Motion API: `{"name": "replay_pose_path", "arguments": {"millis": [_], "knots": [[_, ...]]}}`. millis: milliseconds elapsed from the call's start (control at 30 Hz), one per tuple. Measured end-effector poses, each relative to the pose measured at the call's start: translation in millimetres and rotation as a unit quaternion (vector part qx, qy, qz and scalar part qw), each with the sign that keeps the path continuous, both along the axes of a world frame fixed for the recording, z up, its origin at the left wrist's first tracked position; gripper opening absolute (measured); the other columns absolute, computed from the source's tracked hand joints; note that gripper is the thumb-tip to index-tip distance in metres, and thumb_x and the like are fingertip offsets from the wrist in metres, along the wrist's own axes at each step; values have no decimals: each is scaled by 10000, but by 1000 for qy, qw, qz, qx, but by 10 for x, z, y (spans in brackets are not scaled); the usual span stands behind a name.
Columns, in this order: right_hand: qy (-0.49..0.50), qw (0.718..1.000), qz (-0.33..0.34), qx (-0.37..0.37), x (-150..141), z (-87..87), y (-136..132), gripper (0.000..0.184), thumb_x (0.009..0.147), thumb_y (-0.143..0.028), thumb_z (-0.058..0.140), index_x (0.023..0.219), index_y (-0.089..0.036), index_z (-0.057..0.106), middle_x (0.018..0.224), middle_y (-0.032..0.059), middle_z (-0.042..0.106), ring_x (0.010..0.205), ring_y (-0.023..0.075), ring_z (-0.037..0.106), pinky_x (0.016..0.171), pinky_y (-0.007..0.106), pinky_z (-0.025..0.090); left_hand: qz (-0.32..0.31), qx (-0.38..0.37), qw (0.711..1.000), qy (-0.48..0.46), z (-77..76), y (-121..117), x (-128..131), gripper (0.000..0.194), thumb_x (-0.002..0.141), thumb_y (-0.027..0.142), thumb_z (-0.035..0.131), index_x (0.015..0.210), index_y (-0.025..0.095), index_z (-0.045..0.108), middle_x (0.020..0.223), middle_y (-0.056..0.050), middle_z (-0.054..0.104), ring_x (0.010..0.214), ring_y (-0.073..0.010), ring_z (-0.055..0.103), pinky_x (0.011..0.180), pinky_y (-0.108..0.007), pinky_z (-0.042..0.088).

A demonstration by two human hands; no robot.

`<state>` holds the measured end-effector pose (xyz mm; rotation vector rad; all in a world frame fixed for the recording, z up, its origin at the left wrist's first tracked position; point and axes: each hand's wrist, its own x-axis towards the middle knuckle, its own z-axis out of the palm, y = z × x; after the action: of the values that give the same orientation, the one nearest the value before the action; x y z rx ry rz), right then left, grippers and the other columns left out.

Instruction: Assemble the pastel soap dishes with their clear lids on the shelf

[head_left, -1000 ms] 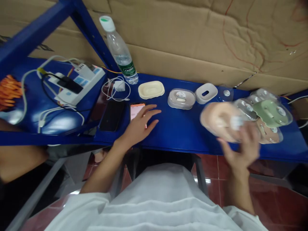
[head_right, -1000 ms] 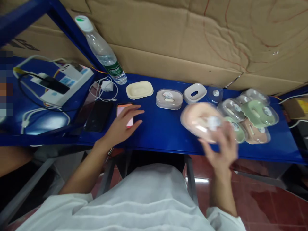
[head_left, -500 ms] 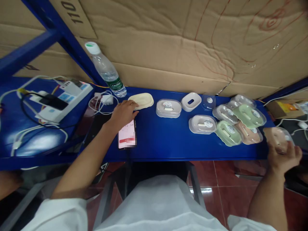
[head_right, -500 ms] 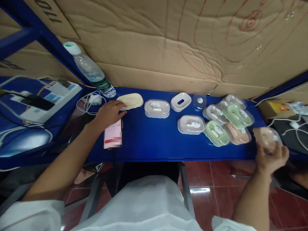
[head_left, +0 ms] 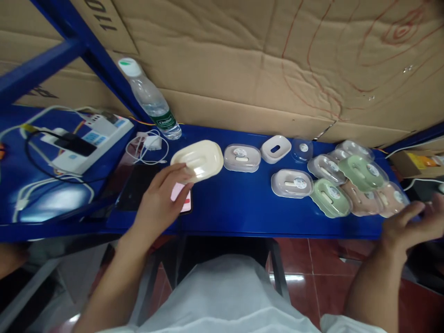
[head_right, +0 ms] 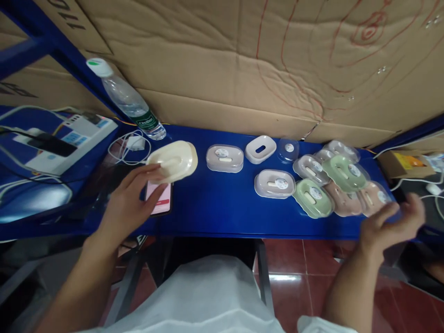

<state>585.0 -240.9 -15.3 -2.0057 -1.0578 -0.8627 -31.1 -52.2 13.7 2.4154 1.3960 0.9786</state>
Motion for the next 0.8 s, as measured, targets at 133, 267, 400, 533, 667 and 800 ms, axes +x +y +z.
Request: {"name": "replay_pose_path", "arguments": {"millis": [133, 267, 400, 533, 667, 800], "knots": [[-16, 919, 334, -206, -852, 380, 1109, 389, 1083, -422, 549, 1319, -193, 758, 1313, 201, 764, 1280, 348, 710, 1144, 513, 534, 9, -29, 999, -33, -79, -391, 73, 115, 1049, 268, 625, 1163, 277, 639, 1420, -82, 683, 1319, -277, 694, 1140, -493, 589], [16, 787, 467, -403, -1293, 388, 2238, 287, 1031, -248, 571, 1205, -200, 794, 1332, 127, 773, 1329, 330, 686, 1202, 551, 509, -10, -38, 998, -40, -220, -575, 166, 116, 1069, 240, 596, 1178, 267, 629, 1359, -94, 699, 1312, -268, 698, 1131, -485, 599], [-4, 747, 458, -482, -1458, 212, 2835, 368, 813, -148, 778, 1167, -246, 801, 1364, 108, 761, 1299, 383, 699, 1123, 590, 571, -51, -61, 997, -8, -368, -827, 358, 155, 1082, 203, 568, 1222, 238, 626, 1397, -114, 683, 1321, -262, 684, 1126, -472, 599], [-77, 759, 434, -479, -1562, 239, 2891, 344, 922, -204, 731, 1264, -202, 762, 1340, 154, 764, 1242, 346, 720, 1130, 537, 535, -101, -64, 992, 37, -534, -998, 559, 174, 1075, 154, 546, 1221, 191, 633, 1360, -147, 701, 1270, -290, 703, 1050, -483, 631], [-129, 821, 415, -371, -1850, 542, 2451, 449, 1100, -379, 573, 1431, -84, 649, 1333, 237, 731, 1254, 348, 673, 1132, 533, 471, -97, -43, 994, 32, -657, -983, 604, 177, 1064, 144, 567, 1201, 190, 668, 1345, -159, 702, 1267, -312, 709, 1036, -507, 635], [-201, 832, 431, -285, -2507, 648, 1637, 497, 1080, -450, 624, 1468, -139, 624, 1312, 192, 726, 1260, 372, 625, 1112, 547, 448, -77, -22, 997, -18, -701, -974, 538, 501, 1048, 168, 634, 1534, 235, 531, 1531, -190, 590, 1402, -316, 640, 1122, -503, 607]]}}
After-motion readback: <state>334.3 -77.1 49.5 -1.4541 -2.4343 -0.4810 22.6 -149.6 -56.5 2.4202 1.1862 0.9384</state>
